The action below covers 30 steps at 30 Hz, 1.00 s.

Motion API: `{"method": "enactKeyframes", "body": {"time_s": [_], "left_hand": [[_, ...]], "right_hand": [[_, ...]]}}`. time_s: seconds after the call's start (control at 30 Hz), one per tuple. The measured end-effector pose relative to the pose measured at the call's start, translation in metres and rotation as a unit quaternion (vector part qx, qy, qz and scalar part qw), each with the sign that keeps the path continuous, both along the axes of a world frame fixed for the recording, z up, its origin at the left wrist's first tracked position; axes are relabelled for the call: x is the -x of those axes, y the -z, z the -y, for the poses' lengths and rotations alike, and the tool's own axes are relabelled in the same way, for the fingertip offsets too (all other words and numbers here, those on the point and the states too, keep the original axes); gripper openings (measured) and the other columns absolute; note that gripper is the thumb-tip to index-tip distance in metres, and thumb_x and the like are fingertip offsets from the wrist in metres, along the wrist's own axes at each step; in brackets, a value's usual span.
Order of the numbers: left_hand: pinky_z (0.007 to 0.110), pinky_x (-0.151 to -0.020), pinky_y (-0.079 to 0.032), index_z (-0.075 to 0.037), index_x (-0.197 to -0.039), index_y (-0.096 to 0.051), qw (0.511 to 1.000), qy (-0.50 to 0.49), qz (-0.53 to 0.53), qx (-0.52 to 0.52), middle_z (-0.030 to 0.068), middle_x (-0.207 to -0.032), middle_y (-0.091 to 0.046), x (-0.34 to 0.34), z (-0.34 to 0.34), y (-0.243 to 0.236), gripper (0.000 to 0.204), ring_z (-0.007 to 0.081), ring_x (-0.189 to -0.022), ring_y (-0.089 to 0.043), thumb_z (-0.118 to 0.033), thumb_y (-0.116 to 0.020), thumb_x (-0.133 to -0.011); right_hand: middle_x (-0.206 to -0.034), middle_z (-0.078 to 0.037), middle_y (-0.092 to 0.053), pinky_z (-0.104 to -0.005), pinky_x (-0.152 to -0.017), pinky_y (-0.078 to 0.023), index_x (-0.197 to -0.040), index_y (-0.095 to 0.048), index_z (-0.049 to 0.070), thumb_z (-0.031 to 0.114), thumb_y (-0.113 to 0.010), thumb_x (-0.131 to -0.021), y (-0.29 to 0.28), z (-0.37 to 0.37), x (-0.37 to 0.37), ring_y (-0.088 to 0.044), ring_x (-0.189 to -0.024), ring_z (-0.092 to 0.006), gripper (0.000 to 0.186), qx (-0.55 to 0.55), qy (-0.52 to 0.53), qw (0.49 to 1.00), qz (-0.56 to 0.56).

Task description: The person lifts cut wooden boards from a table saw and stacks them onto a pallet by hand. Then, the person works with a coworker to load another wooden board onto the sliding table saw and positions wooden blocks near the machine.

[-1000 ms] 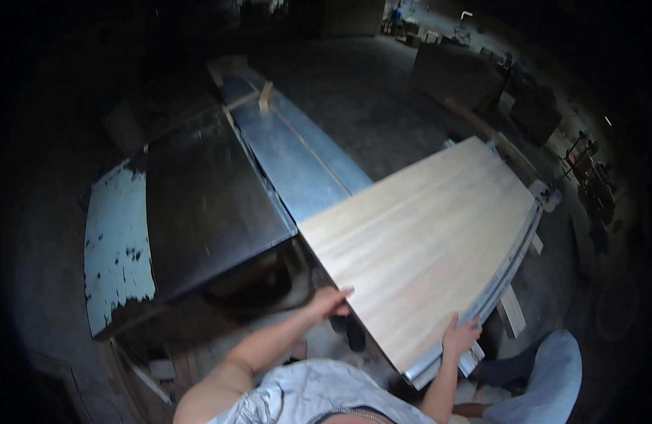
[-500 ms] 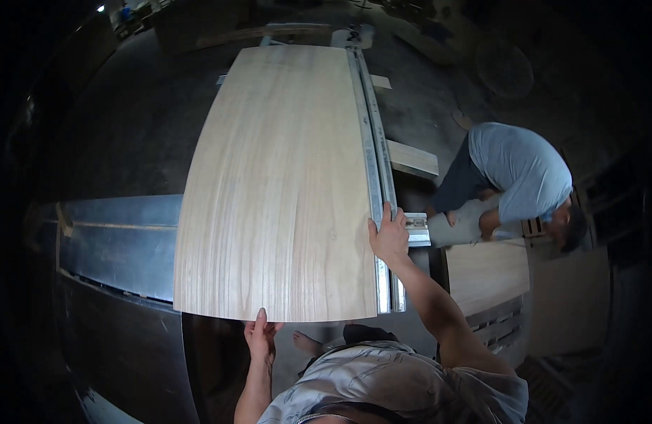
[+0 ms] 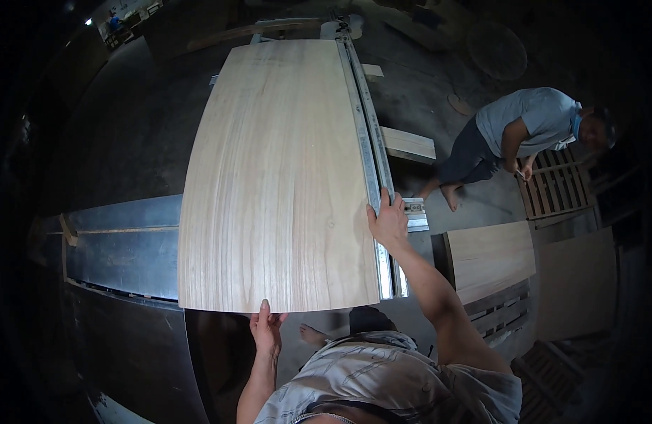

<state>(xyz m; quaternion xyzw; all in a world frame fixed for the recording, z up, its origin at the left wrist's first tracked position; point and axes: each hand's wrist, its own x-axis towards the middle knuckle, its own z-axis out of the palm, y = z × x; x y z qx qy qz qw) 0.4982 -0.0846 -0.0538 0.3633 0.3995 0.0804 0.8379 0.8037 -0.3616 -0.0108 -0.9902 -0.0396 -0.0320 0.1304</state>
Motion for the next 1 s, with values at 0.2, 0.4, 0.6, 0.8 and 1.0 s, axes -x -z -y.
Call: {"method": "enactKeyframes", "body": {"time_s": [0.2,0.4,0.6,0.8,1.0], "left_hand": [[0.045,-0.086,-0.060,-0.011,-0.089,-0.056,0.998,-0.039,-0.047,-0.014,-0.0018,-0.076,-0.056,0.012,-0.003,-0.026,0.030,0.0143,-0.076,-0.064,-0.033,-0.074,-0.097],[0.037,-0.076,-0.065,0.000,-0.102,-0.056,0.999,-0.026,-0.034,-0.023,0.0110,-0.091,-0.068,0.012,0.009,0.001,0.040,0.0201,-0.080,-0.071,-0.033,-0.077,-0.094],[0.034,-0.071,-0.065,-0.004,-0.093,-0.051,1.000,-0.018,0.001,0.015,0.0094,-0.085,-0.064,-0.017,0.015,-0.003,0.046,0.0183,-0.076,-0.070,-0.036,-0.083,-0.088],[0.032,-0.068,-0.064,-0.004,-0.087,-0.058,0.999,0.004,-0.019,0.041,0.0070,-0.084,-0.063,-0.040,0.032,0.002,0.048,0.0171,-0.071,-0.066,-0.046,-0.082,-0.087],[0.037,-0.071,-0.062,-0.003,-0.084,-0.066,0.995,-0.018,-0.086,-0.037,0.0065,-0.076,-0.066,-0.036,0.006,0.005,0.047,0.0184,-0.069,-0.066,-0.047,-0.084,-0.084]], "right_hand": [[-0.136,-0.031,-0.048,-0.0539,-0.097,-0.053,-0.150,-0.043,0.002,0.039,-0.066,-0.094,0.026,-0.020,0.014,-0.052,-0.125,-0.0479,0.070,0.012,-0.017,0.999,0.028],[-0.136,-0.029,-0.050,-0.0552,-0.101,-0.050,-0.150,-0.045,0.005,0.042,-0.063,-0.096,-0.011,0.009,0.015,-0.053,-0.126,-0.0456,0.068,-0.004,-0.011,1.000,0.028],[-0.137,-0.029,-0.049,-0.0582,-0.099,-0.049,-0.150,-0.044,0.006,0.041,-0.062,-0.097,-0.010,0.034,0.018,-0.051,-0.127,-0.0453,0.066,0.029,0.043,0.997,0.048],[-0.133,-0.028,-0.052,-0.0564,-0.096,-0.051,-0.148,-0.046,0.006,0.043,-0.065,-0.095,-0.021,0.053,0.014,-0.056,-0.121,-0.0444,0.068,0.050,0.072,0.996,0.034],[-0.123,-0.025,-0.054,-0.0542,-0.093,-0.053,-0.142,-0.050,0.009,0.046,-0.066,-0.093,0.013,0.007,0.003,-0.057,-0.115,-0.0443,0.064,0.036,0.034,0.996,0.076]]}}
